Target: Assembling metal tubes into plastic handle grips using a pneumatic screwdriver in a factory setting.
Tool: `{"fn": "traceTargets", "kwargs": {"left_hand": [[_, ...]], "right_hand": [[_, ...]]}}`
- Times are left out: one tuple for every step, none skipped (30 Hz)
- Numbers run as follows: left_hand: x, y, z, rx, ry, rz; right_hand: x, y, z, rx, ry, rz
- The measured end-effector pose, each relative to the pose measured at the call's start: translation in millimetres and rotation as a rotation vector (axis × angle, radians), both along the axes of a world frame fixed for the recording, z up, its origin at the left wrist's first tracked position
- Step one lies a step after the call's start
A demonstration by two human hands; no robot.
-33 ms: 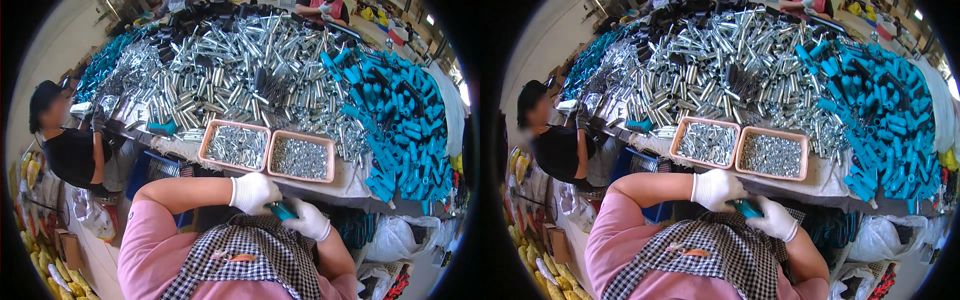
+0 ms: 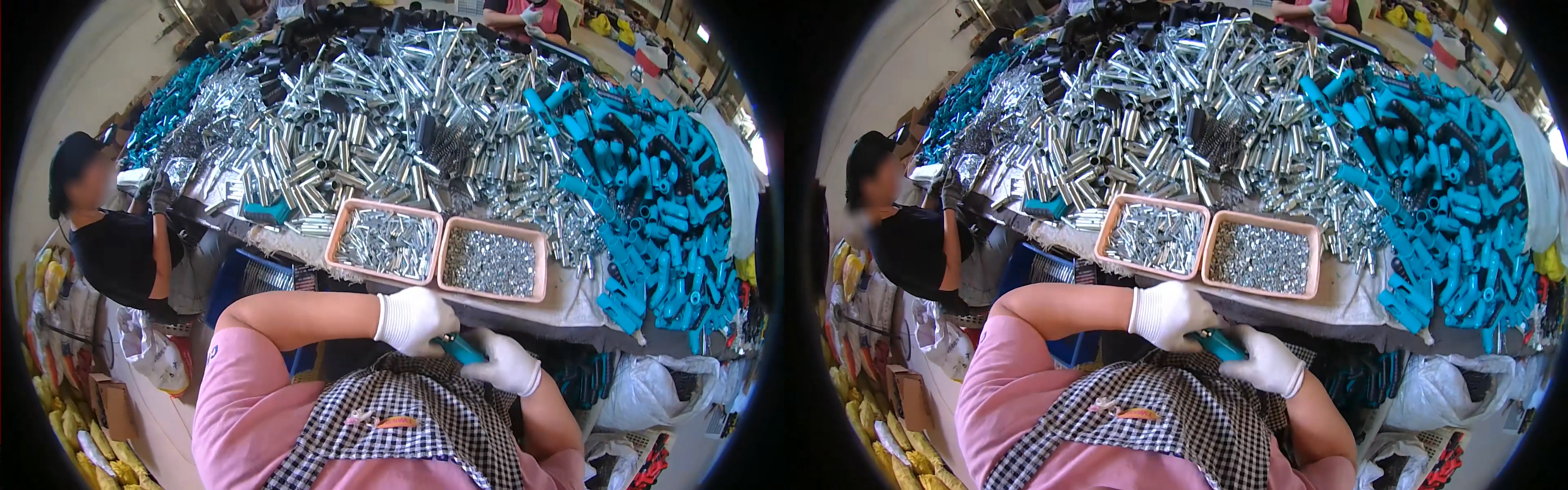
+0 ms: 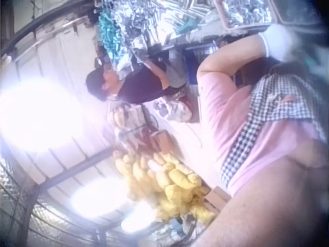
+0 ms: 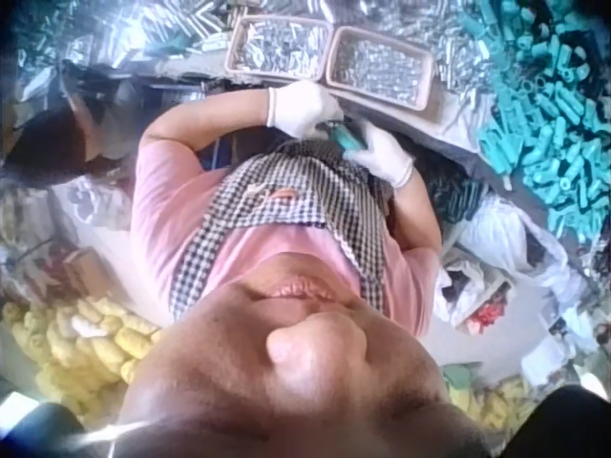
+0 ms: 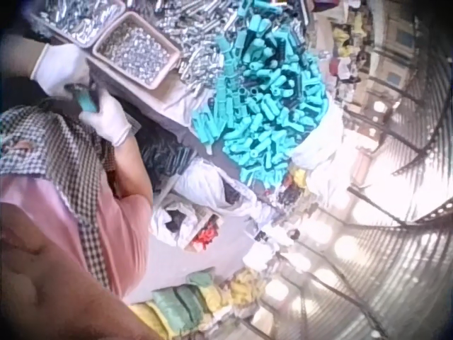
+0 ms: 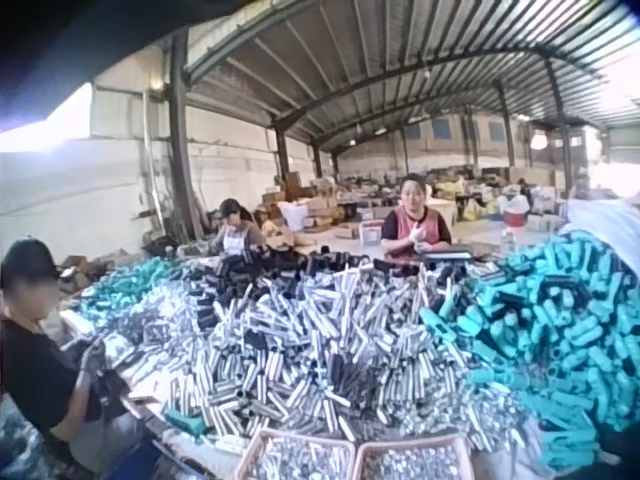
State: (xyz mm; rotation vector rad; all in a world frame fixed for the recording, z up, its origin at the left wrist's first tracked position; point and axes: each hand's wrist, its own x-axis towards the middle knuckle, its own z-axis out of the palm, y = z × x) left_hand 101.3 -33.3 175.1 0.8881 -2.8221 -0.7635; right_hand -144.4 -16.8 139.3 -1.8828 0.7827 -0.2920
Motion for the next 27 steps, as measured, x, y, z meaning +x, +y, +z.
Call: {"fn": "traceTargets", "kwargs": {"left_hand": [[2, -2, -1, 0.069, -0.022, 0.016], [5, -5, -4, 0.137, -0.039, 0.031], [13, -8, -17, 0.214, 0.122, 0.085], [16, -12, -15, 0.293, 0.104, 0.099], [16, -16, -12, 0.377, 0.089, 0.113], [16, -20, -7, 0.403, 0.075, 0.106], [17, -25, -5, 0.4, 0.08, 0.114], [17, -29, -4, 0.272, 0.083, 0.075], [16, -34, -2, 0.143, 0.085, 0.037], [10, -40, 10, 0.066, 0.052, 0.023], [6, -47, 18, 0.03, 0.024, 0.001], [4, -56, 23, -0.006, -0.004, -0.023], [8, -68, 22, -0.052, 0.068, -0.019], [10, -86, 37, -0.016, 0.007, 0.058], [5, -110, 71, 0.098, -0.281, 0.164], [21, -133, 57, -0.076, -0.069, 0.301], [36, -162, 42, -0.356, 0.095, 0.525], [52, -195, 33, -0.485, 0.097, 0.774], [55, -215, 48, -0.307, -0.002, 1.051], [70, -237, 41, -0.191, -0.036, 1.147], [76, -250, 31, -0.153, -0.033, 1.204], [86, -261, 13, -0.224, 0.015, 1.172], [96, -267, -2, -0.293, 0.058, 1.142], [98, -268, -6, -0.312, 0.168, 1.192], [94, -260, 2, -0.25, 0.266, 1.216], [86, -246, 11, -0.302, 0.401, 1.246], [88, -226, 19, -0.149, 0.593, 1.221]], "right_hand": [[2, -3, 12, -0.062, 0.189, 0.01], [6, -3, 31, -0.126, 0.382, 0.017], [12, 3, 36, -0.309, 0.417, -0.038], [11, 6, 26, -0.549, 0.354, -0.027], [10, 6, 22, -0.612, 0.34, -0.026], [9, 5, 19, -0.675, 0.325, -0.023], [14, 1, 22, -0.659, 0.298, -0.004], [15, -6, 29, -0.557, 0.29, -0.007], [17, -12, 36, -0.454, 0.282, -0.009], [13, -18, 23, -0.453, 0.169, 0.007], [14, -24, 7, -0.275, -0.008, 0.014], [12, -28, -7, -0.096, -0.182, 0.018], [14, -30, 10, 0.172, -0.164, -0.055], [16, -30, 16, 0.293, -0.262, -0.163], [17, -27, 18, 0.415, -0.359, -0.285], [17, -23, 17, 0.545, -0.503, -0.437], [18, -21, 18, 0.645, -0.61, -0.508], [19, -18, 17, 0.748, -0.715, -0.58], [14, -15, 5, 0.869, -0.834, -0.598], [17, -11, 3, 0.955, -0.877, -0.596], [19, -9, 1, 1.04, -0.919, -0.593], [22, -6, -1, 1.128, -0.956, -0.529], [27, -3, 3, 1.142, -0.947, -0.491], [29, 2, 4, 1.167, -0.97, -0.449], [28, 6, 2, 1.19, -1.002, -0.416], [27, 9, 1, 1.192, -1.006, -0.389], [26, 12, 0, 1.217, -1.017, -0.361]]}}
